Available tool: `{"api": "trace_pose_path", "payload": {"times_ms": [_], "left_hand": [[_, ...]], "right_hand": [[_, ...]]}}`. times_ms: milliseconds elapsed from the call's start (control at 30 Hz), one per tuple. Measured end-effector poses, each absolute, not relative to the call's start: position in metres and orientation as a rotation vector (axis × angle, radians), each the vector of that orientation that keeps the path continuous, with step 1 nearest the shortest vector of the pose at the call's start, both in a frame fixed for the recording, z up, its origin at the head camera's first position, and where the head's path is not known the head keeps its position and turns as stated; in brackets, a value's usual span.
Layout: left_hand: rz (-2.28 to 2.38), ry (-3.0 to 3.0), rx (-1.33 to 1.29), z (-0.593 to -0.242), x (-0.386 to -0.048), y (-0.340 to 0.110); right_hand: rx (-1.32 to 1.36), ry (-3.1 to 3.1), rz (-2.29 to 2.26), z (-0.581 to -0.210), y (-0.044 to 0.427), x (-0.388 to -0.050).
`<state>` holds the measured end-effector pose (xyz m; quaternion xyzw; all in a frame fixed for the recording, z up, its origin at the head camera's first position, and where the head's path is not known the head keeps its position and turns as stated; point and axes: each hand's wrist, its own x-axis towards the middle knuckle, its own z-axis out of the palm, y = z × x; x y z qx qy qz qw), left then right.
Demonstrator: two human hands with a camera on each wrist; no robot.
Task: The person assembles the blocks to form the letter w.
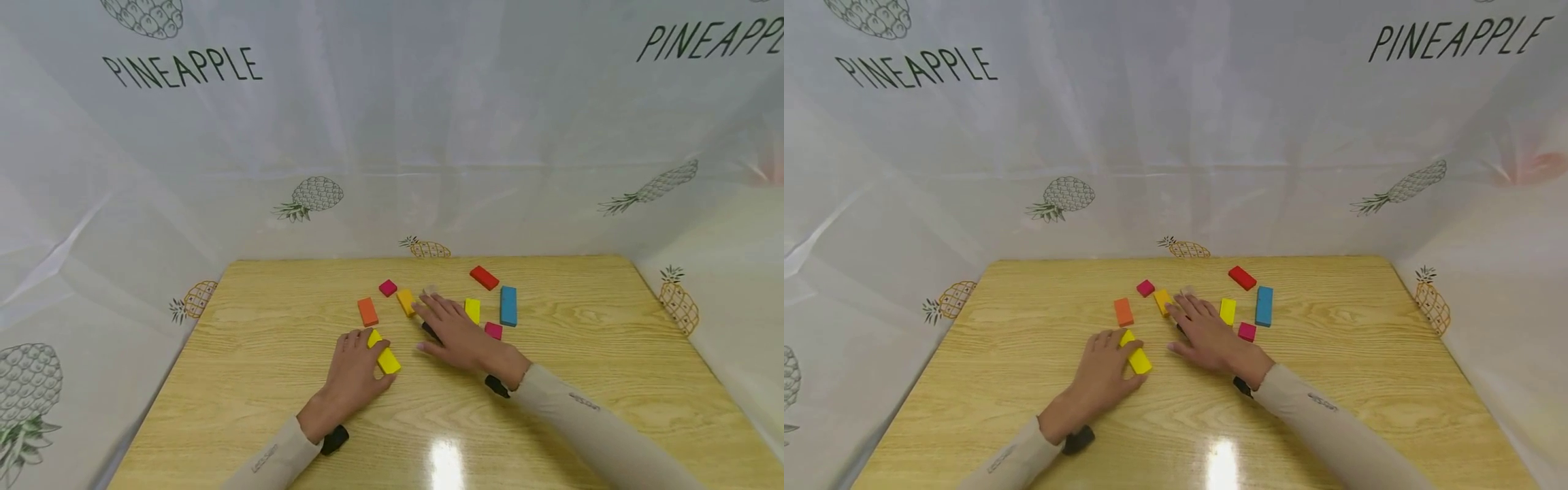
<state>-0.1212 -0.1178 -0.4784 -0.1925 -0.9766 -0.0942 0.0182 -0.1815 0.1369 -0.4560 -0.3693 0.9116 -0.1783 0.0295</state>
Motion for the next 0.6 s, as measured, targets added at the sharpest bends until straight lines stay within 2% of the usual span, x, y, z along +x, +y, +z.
{"api": "trace_pose_path", "payload": {"times_ms": [600], "left_hand": [[-0.372, -2.981, -0.459, -0.47, -0.12, -0.161]], "right_hand": [[-1.197, 2.755, -0.532, -0.459, 0.105, -0.2]]}}
